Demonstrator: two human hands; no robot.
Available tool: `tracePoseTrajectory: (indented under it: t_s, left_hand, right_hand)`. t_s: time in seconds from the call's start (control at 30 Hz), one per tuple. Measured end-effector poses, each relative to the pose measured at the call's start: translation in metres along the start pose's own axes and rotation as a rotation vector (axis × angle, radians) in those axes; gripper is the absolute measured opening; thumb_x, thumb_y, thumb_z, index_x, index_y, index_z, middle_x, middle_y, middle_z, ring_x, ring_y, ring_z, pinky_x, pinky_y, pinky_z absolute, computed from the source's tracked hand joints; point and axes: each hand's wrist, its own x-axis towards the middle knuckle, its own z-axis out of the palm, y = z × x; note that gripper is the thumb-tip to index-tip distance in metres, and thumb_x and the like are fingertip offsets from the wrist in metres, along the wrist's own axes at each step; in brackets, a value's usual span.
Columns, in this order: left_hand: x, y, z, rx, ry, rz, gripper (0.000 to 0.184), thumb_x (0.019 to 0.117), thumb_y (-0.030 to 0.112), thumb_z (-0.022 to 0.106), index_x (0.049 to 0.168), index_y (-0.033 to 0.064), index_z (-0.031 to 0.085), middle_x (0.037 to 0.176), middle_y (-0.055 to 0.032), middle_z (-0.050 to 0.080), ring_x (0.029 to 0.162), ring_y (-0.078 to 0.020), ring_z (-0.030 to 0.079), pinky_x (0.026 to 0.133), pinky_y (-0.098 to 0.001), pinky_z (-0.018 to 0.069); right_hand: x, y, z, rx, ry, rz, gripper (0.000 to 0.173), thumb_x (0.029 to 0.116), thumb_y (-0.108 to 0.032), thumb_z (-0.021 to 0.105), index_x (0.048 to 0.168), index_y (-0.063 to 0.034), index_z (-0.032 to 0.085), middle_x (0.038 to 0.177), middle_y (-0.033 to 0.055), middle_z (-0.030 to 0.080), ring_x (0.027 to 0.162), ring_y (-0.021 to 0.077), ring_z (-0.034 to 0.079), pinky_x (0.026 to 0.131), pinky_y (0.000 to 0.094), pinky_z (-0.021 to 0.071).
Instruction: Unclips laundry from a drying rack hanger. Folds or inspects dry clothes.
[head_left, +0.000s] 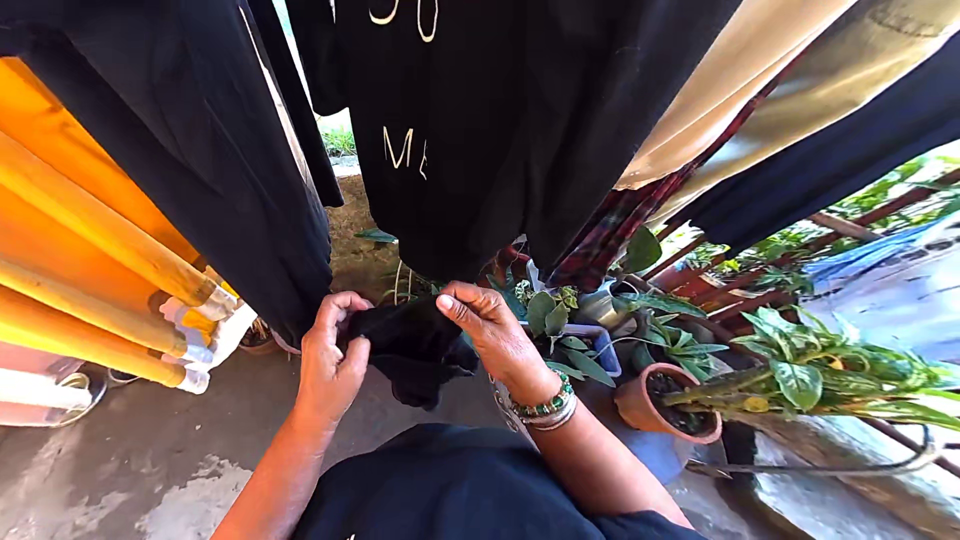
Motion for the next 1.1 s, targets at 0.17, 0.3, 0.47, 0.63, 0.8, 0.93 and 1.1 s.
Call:
tracePoseTrajectory:
  t_s: [0.17,0.3,0.47,0.63,0.8,0.93,1.1]
  left_hand:
    - [0.000,-0.001,0.002,-0.045,-0.375,-0.238,0.033,0.0823,0.003,0.057,0.113,0.0020,0.070,0.103,-0.0029,0.074,0.098,-0.0040,0.069,0.088,-0.0284,0.0577]
    - [0.005,0.012,0.007,-0.688,-0.338,-0.395,0.034,0.0776,-0.009,0.055,0.081,0.0189,0.073,0.083,0.0112,0.074,0.078,0.0028,0.068,0.073,-0.0208,0.0579]
    - [0.018,0.041,0.016,-0.948,0.130,-0.397,0.039,0.0657,-0.019,0.050,0.087,0.0078,0.069,0.085,-0.0036,0.076,0.080,-0.0091,0.073,0.074,-0.0296,0.0623]
    - [0.013,0.051,0.019,-1.206,0.159,-0.385,0.035,0.0638,-0.019,0.057,0.085,0.0057,0.072,0.084,-0.0086,0.076,0.079,-0.0128,0.075,0.073,-0.0314,0.0636]
    - [-0.002,0.004,0.014,-1.040,0.236,-0.548,0.022,0.0865,-0.008,0.053,0.096,0.0045,0.067,0.091,-0.0087,0.076,0.086,-0.0156,0.074,0.081,-0.0360,0.0630]
    - [-0.036,-0.055,0.010,-0.521,0.376,-0.968,0.026,0.1069,0.004,0.040,0.129,-0.0012,0.052,0.107,-0.0109,0.065,0.095,-0.0160,0.066,0.084,-0.0364,0.0574]
    - [-0.069,-0.074,0.026,-0.805,0.199,-1.271,0.026,0.1111,0.016,0.033,0.117,0.0039,0.055,0.086,-0.0059,0.067,0.075,-0.0140,0.067,0.069,-0.0343,0.0581]
  right_hand:
    - [0.010,-0.003,0.012,-0.139,-0.136,-0.184,0.021,0.1022,-0.012,0.058,0.086,-0.0007,0.065,0.076,-0.0016,0.059,0.072,0.0000,0.055,0.068,0.0192,0.0479]
    - [0.021,0.033,0.002,-0.112,-0.249,-0.243,0.039,0.0881,-0.037,0.077,0.096,0.0009,0.070,0.089,0.0007,0.070,0.086,0.0018,0.065,0.079,0.0236,0.0552]
    - [0.000,0.112,-0.024,-0.622,-0.283,0.187,0.029,0.0909,-0.016,0.070,0.115,0.0004,0.072,0.108,0.0193,0.073,0.103,0.0335,0.070,0.092,0.0585,0.0531]
    - [-0.039,0.178,0.006,-0.343,-0.087,0.911,0.028,0.0992,-0.019,0.061,0.118,0.0010,0.069,0.114,0.0186,0.068,0.109,0.0291,0.064,0.093,0.0520,0.0498]
    - [-0.036,0.141,0.039,0.870,0.233,1.082,0.044,0.1091,-0.043,0.021,0.110,-0.0176,0.057,0.093,0.0043,0.069,0.086,0.0188,0.069,0.070,0.0410,0.0580]
    - [-0.008,0.099,0.036,1.115,0.169,0.798,0.051,0.1095,-0.046,0.018,0.116,-0.0154,0.059,0.103,0.0079,0.071,0.096,0.0215,0.070,0.079,0.0411,0.0594]
    - [-0.014,0.053,0.045,1.154,-0.381,0.374,0.038,0.1002,-0.053,0.054,0.112,-0.0237,0.075,0.107,-0.0021,0.077,0.099,0.0075,0.072,0.086,0.0287,0.0603]
